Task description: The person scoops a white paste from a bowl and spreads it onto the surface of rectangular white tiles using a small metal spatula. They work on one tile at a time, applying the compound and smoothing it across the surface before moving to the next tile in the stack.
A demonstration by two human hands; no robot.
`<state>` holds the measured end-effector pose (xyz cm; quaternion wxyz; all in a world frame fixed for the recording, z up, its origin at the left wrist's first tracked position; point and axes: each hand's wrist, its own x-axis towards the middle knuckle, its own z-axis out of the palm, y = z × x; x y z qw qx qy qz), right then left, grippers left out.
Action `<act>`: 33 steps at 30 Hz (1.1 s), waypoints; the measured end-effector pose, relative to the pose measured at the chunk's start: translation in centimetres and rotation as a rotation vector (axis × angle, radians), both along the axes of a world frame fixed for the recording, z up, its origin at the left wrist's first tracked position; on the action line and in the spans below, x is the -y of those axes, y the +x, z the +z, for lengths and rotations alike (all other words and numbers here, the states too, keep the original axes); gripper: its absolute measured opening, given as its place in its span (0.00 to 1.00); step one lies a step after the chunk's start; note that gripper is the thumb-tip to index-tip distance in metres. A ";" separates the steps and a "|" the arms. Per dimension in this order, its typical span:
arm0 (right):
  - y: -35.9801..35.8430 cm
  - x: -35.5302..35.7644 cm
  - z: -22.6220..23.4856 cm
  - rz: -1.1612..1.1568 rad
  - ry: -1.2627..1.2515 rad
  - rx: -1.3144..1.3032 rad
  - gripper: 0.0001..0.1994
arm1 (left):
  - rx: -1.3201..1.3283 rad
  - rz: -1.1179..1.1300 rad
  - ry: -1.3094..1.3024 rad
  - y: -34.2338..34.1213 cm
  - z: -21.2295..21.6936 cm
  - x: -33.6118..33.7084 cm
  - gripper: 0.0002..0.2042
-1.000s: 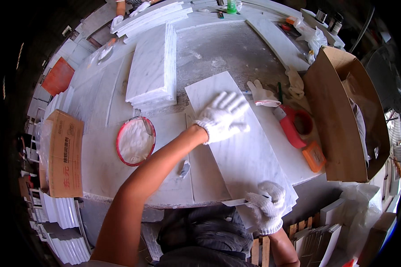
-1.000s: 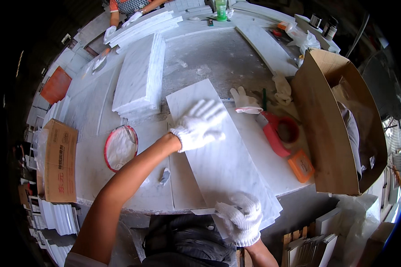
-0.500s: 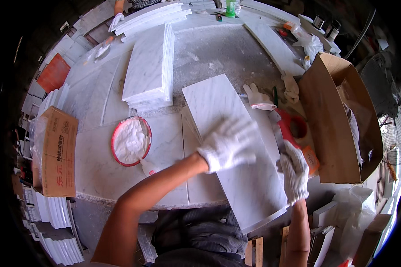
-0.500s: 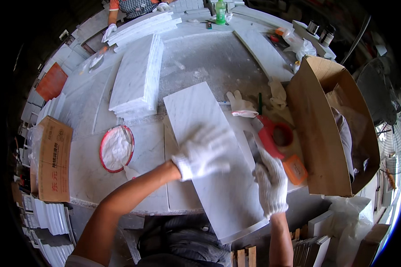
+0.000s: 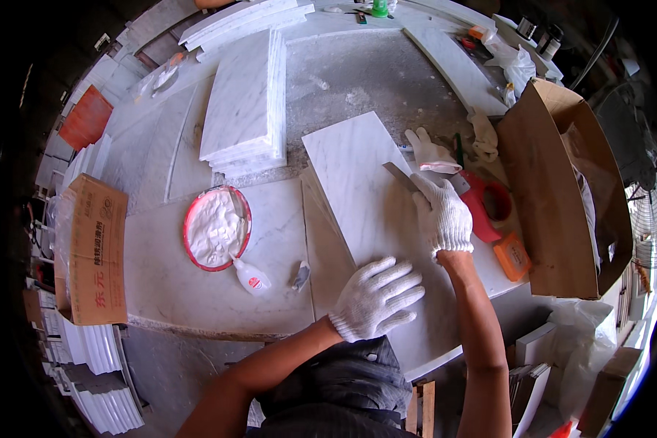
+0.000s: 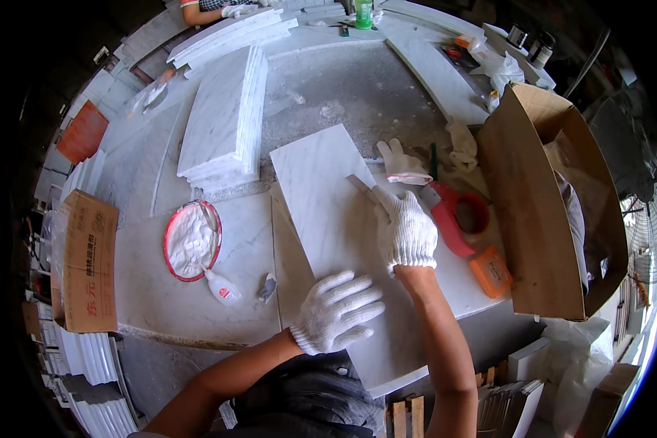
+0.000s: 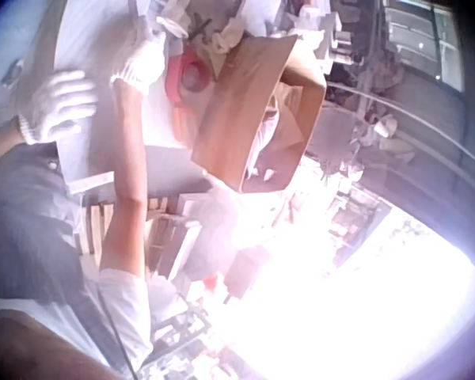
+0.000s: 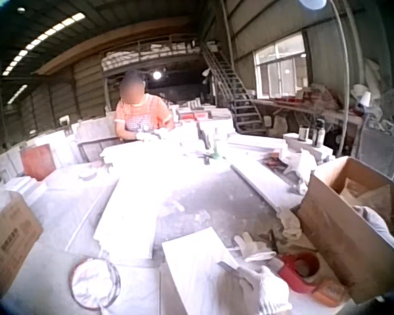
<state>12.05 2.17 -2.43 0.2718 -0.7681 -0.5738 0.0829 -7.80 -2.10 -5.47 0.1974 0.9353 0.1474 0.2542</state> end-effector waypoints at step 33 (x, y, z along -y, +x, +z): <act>-0.2 -0.3 0.3 0.213 -0.031 0.115 0.16 | 0.184 0.005 0.030 0.1 -1.5 -0.3 0.16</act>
